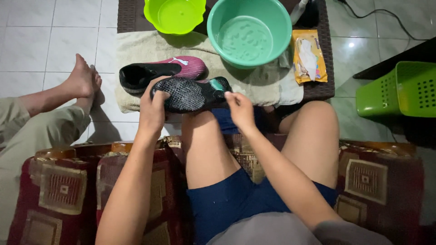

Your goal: The person cleans the upper and sole of a shoe using a toothbrush dipped in a bowl of soapy water, then wipes it down with a white cloth.

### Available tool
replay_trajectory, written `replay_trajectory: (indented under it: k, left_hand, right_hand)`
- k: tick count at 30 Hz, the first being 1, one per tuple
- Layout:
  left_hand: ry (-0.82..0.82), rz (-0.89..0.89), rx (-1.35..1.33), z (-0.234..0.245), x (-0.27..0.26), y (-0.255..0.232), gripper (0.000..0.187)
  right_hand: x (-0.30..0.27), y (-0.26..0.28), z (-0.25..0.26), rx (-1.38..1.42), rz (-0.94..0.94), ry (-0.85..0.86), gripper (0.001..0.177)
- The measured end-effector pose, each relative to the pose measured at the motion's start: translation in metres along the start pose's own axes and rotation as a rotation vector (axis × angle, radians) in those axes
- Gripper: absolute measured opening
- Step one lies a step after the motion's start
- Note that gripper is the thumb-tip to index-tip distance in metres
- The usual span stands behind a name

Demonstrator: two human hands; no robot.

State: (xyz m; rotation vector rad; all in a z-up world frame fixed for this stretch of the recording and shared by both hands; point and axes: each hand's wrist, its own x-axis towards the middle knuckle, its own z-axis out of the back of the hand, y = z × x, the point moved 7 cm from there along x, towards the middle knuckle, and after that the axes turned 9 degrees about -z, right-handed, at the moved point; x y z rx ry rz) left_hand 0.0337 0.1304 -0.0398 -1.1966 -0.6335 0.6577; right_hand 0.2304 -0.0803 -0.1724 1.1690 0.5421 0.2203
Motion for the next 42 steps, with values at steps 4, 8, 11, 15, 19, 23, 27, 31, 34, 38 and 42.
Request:
replay_trajectory:
  k: [4,8,11,15,19,23,27,31,34,38,42]
  left_hand:
    - [0.013,0.047,-0.025,0.000,0.000,-0.006,0.051]
    - [-0.009,0.018,-0.025,-0.003,-0.005,-0.012,0.050]
    - [-0.029,0.009,-0.024,-0.001,-0.005,-0.010,0.049]
    - [-0.015,-0.002,-0.010,-0.001,-0.005,-0.007,0.049]
    - [0.002,-0.040,0.007,-0.004,-0.001,-0.009,0.048]
    - [0.009,-0.106,0.031,-0.018,-0.016,-0.038,0.043]
    - [0.051,-0.064,0.012,-0.031,-0.021,-0.029,0.089]
    - [0.058,0.029,-0.036,-0.032,-0.018,-0.004,0.093]
    - [0.047,0.023,-0.039,-0.032,-0.016,-0.001,0.077]
    - [0.025,-0.022,-0.002,-0.034,-0.019,-0.024,0.091]
    - [0.063,-0.148,0.046,-0.040,-0.033,-0.066,0.105]
  right_hand:
    - [-0.008,-0.003,0.013,0.013,-0.144,0.008,0.044]
    - [-0.057,0.065,-0.008,-0.076,0.018,0.044,0.041]
    - [-0.064,0.066,-0.017,-0.051,0.116,0.093,0.031]
    - [-0.035,0.021,0.004,-0.089,0.178,-0.024,0.021]
    - [-0.014,-0.029,0.026,-0.076,0.036,-0.108,0.034]
    - [-0.070,0.042,0.003,-0.046,0.079,0.062,0.027]
    - [-0.105,0.113,-0.007,0.063,0.152,0.208,0.020]
    - [-0.078,0.093,-0.011,-0.009,0.295,0.131,0.014]
    - [-0.061,0.068,-0.004,-0.018,0.317,0.038,0.024]
    - [-0.070,0.084,-0.004,-0.018,0.340,-0.020,0.030]
    - [-0.093,0.135,-0.013,-0.008,0.447,0.025,0.022]
